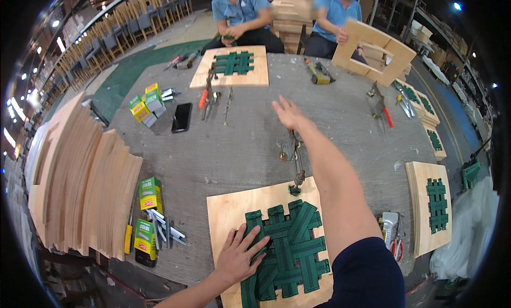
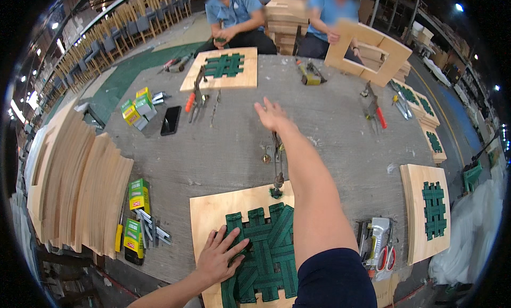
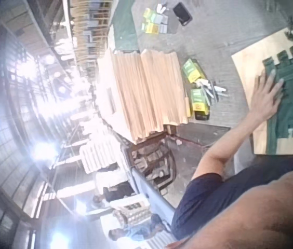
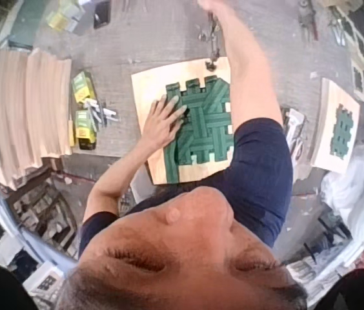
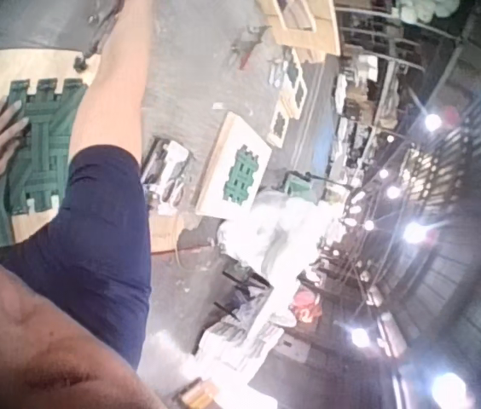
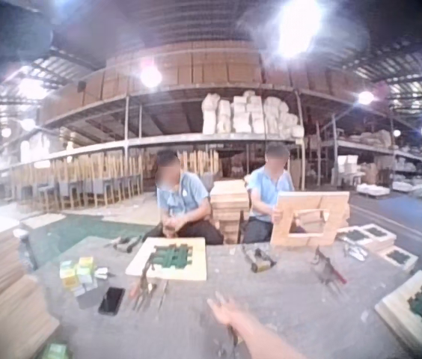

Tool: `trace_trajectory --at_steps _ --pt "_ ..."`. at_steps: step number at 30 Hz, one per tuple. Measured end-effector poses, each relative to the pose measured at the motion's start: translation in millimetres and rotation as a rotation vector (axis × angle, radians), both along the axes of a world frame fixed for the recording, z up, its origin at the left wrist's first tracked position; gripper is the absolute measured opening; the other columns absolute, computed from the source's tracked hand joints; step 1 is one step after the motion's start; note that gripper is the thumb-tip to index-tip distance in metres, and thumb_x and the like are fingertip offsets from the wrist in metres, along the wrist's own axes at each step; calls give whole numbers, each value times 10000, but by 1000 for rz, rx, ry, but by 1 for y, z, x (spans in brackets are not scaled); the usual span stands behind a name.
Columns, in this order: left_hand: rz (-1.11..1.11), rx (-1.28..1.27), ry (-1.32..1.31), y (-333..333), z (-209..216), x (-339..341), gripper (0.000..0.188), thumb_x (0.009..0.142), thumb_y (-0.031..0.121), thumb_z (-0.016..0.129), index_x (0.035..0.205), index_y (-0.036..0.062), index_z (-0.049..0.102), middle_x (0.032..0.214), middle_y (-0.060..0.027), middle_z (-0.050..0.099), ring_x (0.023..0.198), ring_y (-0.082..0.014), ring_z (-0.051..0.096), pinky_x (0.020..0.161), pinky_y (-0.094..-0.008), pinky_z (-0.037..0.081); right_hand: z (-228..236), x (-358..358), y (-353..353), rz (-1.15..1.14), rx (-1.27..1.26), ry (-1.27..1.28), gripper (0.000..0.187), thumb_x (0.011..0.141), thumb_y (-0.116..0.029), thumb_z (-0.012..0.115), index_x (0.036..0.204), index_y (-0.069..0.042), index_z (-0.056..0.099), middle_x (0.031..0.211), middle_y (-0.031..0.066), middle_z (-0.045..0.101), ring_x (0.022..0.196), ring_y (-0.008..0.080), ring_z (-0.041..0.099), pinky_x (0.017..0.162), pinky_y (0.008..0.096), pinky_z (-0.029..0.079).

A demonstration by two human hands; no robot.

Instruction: The person weaves green plastic bands into a crisscross pattern on a square wooden board using a staple gun to secure the ends. They repeatedly fold the bands over the existing weave and staple them down, then cut the excess material with scissors.

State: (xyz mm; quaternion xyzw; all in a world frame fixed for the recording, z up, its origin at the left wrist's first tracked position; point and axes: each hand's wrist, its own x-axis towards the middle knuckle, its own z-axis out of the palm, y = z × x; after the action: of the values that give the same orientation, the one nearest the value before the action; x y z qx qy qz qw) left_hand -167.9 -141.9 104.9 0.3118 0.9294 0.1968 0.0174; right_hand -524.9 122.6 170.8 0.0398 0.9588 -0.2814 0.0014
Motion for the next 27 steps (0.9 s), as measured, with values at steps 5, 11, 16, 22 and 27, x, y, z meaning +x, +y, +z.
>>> trace_trajectory --at_steps 5,11,16,22,27 --pt "12 53 65 4 1 -4 497 961 389 682 1442 288 604 1570 -91 484 1462 -408 406 1201 -589 297 -28 137 55 -69 -528 494 555 1072 -354 545 1507 -16 480 1474 223 567 1389 313 540 1149 398 412" --pt "66 115 118 1 5 12 387 991 320 633 1353 198 689 1538 -113 521 1439 -428 428 1217 -562 283 -40 495 71 -305 -365 198 269 957 -177 700 1168 -11 713 1009 159 731 918 248 715 793 355 562" --pt "77 245 120 0 5 13 359 1002 285 626 1322 144 705 1434 -146 614 1420 -396 465 1205 -523 325 -44 621 52 -420 61 111 485 892 -223 754 1325 -41 632 1367 267 570 1275 448 541 1066 494 452" --pt "253 695 -325 22 31 120 310 1027 239 642 1280 79 722 1055 -160 770 1017 -270 735 902 -351 554 -57 624 57 -371 -44 60 599 868 -237 772 1395 -35 572 1402 299 507 1279 475 499 1090 512 425" --pt "358 1057 -819 17 42 236 326 1088 252 558 1247 13 713 739 -31 653 676 -117 633 660 -298 528 -46 622 40 -356 33 34 611 863 -265 780 1396 -44 577 1395 319 502 1292 488 483 1088 514 425"
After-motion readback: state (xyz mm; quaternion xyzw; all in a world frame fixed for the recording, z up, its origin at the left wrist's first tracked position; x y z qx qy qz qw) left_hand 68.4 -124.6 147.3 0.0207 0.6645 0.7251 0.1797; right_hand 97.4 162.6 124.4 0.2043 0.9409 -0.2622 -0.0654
